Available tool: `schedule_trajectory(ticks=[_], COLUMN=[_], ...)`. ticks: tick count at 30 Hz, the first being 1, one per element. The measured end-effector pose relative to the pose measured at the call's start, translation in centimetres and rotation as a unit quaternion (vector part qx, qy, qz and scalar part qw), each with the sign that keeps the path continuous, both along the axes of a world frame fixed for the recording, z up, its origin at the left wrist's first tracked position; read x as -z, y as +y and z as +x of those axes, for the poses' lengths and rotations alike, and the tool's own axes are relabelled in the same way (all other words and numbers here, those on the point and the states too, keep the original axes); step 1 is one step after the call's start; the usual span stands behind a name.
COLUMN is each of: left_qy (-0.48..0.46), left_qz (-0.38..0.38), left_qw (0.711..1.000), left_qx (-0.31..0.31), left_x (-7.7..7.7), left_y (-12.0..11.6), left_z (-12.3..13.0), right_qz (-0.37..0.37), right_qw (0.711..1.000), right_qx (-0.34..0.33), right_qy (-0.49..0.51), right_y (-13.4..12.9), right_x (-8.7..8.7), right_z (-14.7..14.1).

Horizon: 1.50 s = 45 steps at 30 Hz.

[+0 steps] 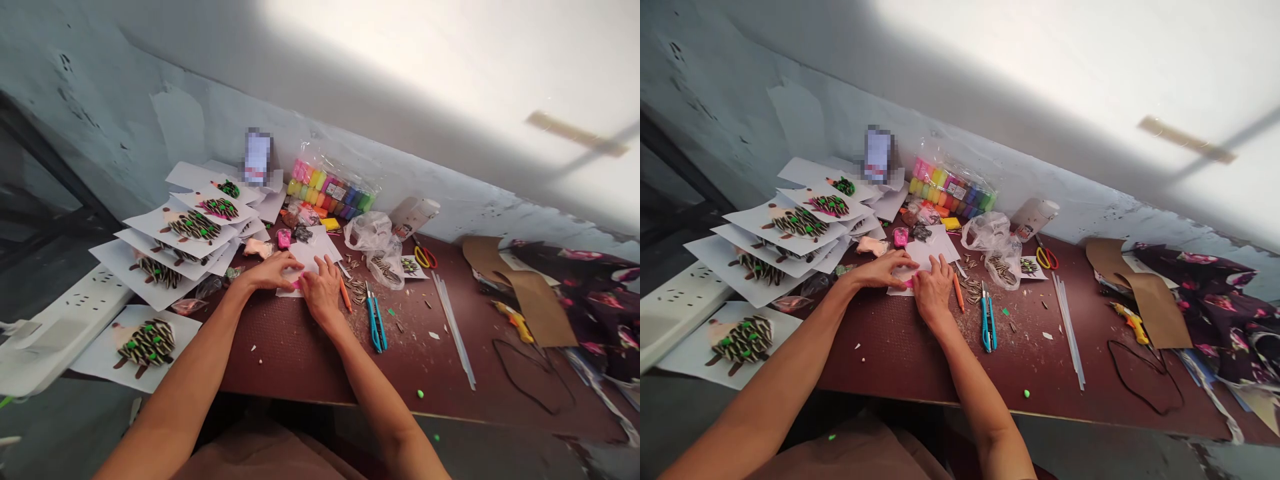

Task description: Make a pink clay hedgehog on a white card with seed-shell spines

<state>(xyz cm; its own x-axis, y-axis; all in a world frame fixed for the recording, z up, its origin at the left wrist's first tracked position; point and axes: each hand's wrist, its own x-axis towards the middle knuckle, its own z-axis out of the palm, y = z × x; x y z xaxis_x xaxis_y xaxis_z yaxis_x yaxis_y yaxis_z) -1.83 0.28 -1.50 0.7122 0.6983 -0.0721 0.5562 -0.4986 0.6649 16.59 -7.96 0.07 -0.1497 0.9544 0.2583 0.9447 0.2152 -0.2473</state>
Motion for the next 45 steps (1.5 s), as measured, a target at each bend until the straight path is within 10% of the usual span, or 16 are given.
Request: schedule_trajectory(ticks=[13, 45], left_qy=[0.007, -0.001], left_qz=[-0.005, 0.004], left_qw=[1.000, 1.000], left_qx=[-0.010, -0.007], left_x=[-0.6, 0.2], left_y=[-0.3, 0.0], left_z=[0.2, 0.0], right_qz=[-0.107, -0.045], right_qw=[0.993, 0.993], right_qx=[-0.043, -0.089], right_qy=[-0.008, -0.058], right_y=[0.6, -0.5], right_x=[-1.7, -0.7], right_z=[2.1, 3.8])
